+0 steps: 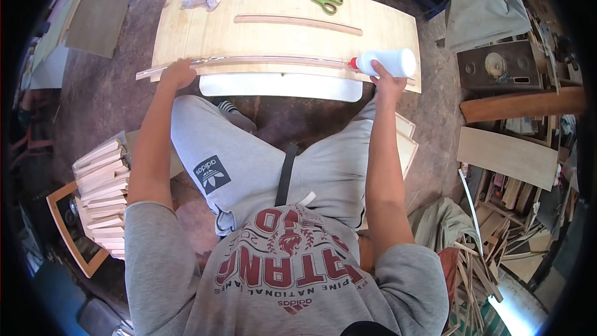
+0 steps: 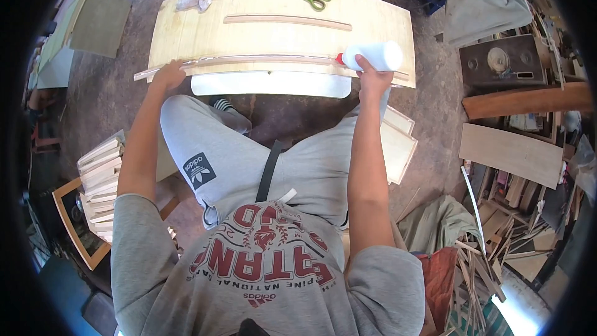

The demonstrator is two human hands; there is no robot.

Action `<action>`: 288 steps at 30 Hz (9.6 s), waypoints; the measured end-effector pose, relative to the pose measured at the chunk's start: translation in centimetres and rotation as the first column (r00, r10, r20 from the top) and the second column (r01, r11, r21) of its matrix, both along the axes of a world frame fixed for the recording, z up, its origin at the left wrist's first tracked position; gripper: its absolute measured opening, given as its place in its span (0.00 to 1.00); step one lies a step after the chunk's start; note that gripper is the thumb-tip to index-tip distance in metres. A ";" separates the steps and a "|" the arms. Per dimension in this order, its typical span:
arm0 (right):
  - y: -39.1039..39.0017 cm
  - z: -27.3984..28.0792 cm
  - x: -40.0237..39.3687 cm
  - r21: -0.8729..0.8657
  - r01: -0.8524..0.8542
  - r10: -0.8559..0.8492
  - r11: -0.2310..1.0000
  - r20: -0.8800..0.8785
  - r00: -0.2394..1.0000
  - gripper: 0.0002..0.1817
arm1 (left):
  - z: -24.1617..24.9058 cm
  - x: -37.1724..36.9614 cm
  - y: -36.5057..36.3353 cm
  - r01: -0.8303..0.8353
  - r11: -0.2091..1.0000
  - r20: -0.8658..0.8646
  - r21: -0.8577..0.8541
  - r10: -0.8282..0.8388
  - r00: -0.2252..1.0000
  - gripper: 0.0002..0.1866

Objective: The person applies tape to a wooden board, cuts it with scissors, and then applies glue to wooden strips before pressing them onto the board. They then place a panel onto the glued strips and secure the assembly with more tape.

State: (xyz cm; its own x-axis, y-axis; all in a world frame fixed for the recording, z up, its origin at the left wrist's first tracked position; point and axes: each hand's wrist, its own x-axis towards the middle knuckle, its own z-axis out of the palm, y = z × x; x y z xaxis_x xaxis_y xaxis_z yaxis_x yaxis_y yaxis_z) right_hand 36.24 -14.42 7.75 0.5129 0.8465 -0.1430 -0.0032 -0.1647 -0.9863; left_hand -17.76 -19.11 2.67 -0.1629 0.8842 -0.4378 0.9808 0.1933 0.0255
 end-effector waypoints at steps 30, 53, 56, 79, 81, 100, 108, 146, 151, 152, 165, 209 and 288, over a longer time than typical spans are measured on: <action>-0.7 -3.1 7.0 -0.038 0.124 -0.129 0.992 -0.312 0.941 0.30 | 1.1 0.1 0.0 0.015 0.994 -0.022 -0.104 -0.018 1.000 0.34; -0.6 -5.7 16.6 -0.027 0.248 -0.238 0.969 -0.389 0.890 0.28 | 3.4 0.9 -0.4 0.013 0.987 0.065 -0.163 -0.002 0.998 0.38; -0.6 -5.6 18.5 -0.032 0.269 -0.259 0.963 -0.401 0.879 0.28 | 3.6 0.7 -0.4 0.016 0.985 0.061 -0.171 -0.006 0.998 0.38; 0.2 -6.1 28.2 -0.068 0.380 -0.375 0.922 -0.394 0.839 0.28 | 3.3 -0.3 -0.6 0.010 0.974 0.083 -0.225 0.009 0.996 0.39; 0.3 -6.0 28.7 -0.067 0.381 -0.377 0.922 -0.381 0.844 0.27 | 3.5 -0.1 -0.4 0.000 0.972 0.079 -0.234 0.019 0.997 0.39; 1.0 -4.6 29.2 -0.182 0.404 -0.443 0.896 -0.405 0.800 0.28 | 2.9 -0.7 -0.6 0.016 0.979 0.101 -0.204 0.005 0.995 0.39; 1.3 -5.2 29.5 -0.230 0.428 -0.486 0.874 -0.397 0.779 0.28 | 4.1 1.0 -0.5 -0.011 0.978 0.053 -0.209 0.022 0.998 0.40; 24.1 -6.6 5.1 -0.355 0.150 -0.225 0.923 -0.812 -0.539 0.60 | -0.9 1.7 -3.5 -0.002 0.910 -0.034 0.414 0.017 0.999 0.24; 20.3 -6.6 4.3 -0.305 0.183 -0.187 0.935 -0.860 -0.475 0.53 | -0.5 2.1 -3.4 -0.046 0.878 0.010 0.476 0.047 0.999 0.22; 18.9 -6.3 3.9 -0.315 0.200 -0.200 0.928 -0.873 -0.444 0.50 | -0.5 2.2 -3.2 -0.062 0.866 0.015 0.497 0.063 0.998 0.22; 2.2 -1.7 -20.2 -0.251 -0.727 0.619 0.639 -0.393 0.680 0.11 | -1.3 2.2 -3.2 -0.293 0.837 0.133 0.461 0.262 0.956 0.17; -14.4 -14.9 -76.9 -0.122 -0.777 0.545 -0.618 0.645 -0.535 0.16 | -4.6 2.8 -4.1 -0.088 0.977 -0.070 0.196 0.103 0.992 0.42; 7.9 23.6 -14.0 0.499 -0.798 0.585 0.336 -0.775 -0.239 0.23 | 0.6 2.6 -5.0 -0.189 0.929 0.095 0.319 0.167 0.981 0.35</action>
State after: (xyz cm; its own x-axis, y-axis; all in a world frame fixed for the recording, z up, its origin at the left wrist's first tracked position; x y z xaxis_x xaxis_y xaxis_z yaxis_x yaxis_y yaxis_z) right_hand 22.20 -6.54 31.37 -0.8773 0.4791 -0.0301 -0.4131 -0.7855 -0.4608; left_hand -15.13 -24.08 3.31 -0.3119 0.9388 -0.1465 0.9249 0.3353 0.1792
